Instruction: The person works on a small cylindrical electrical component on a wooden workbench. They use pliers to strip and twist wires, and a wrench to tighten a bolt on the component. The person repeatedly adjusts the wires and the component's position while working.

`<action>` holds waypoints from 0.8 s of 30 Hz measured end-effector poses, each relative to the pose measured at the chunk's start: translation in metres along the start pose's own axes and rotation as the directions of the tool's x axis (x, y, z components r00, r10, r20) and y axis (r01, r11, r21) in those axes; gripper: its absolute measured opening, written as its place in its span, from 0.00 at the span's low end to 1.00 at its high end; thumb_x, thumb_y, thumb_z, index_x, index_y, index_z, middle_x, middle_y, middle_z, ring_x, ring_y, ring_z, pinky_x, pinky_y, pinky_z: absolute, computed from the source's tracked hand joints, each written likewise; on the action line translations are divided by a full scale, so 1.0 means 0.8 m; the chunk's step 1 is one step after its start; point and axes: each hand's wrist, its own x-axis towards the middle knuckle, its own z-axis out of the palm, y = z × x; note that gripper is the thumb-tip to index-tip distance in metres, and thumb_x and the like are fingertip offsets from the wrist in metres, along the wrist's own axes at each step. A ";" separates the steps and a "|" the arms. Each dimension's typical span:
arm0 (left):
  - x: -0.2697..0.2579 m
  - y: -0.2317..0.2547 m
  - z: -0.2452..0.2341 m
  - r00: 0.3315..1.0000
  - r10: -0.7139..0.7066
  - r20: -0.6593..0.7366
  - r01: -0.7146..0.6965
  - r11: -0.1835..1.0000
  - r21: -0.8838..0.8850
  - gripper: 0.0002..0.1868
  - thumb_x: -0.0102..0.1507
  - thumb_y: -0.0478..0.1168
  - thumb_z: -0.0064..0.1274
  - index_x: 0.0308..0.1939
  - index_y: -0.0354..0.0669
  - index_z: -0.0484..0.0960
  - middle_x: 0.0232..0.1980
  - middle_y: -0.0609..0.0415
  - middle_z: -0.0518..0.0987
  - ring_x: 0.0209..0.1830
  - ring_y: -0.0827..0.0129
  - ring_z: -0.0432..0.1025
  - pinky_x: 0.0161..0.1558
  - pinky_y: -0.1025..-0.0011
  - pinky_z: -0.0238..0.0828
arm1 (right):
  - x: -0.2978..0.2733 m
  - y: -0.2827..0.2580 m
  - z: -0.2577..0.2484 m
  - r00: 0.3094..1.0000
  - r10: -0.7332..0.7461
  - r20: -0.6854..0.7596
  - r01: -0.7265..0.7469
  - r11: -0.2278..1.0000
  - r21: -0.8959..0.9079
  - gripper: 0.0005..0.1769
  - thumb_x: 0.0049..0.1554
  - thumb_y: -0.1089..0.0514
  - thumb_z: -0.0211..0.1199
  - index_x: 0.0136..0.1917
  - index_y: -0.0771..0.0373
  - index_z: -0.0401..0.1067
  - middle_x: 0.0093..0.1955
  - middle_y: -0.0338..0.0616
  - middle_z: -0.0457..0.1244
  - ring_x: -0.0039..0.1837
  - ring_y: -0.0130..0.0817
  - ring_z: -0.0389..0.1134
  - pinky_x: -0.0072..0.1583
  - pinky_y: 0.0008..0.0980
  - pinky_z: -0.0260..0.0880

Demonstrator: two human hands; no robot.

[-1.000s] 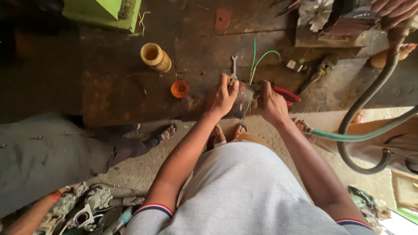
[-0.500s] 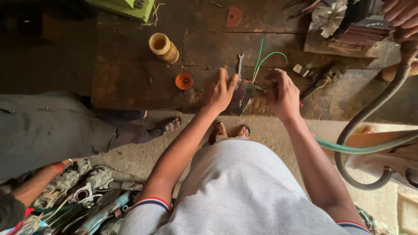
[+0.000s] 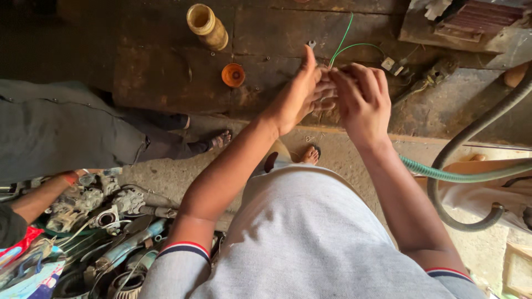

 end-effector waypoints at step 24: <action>0.026 -0.088 -0.066 0.852 0.423 -0.307 0.326 0.030 0.945 0.66 0.52 0.80 0.55 0.73 0.28 0.58 0.31 0.33 0.82 0.32 0.41 0.81 0.30 0.52 0.79 | -0.157 0.025 0.126 0.666 0.613 0.426 -0.734 0.434 0.523 0.08 0.60 0.65 0.68 0.52 0.68 0.76 0.46 0.42 0.72 0.46 0.22 0.72 0.49 0.25 0.73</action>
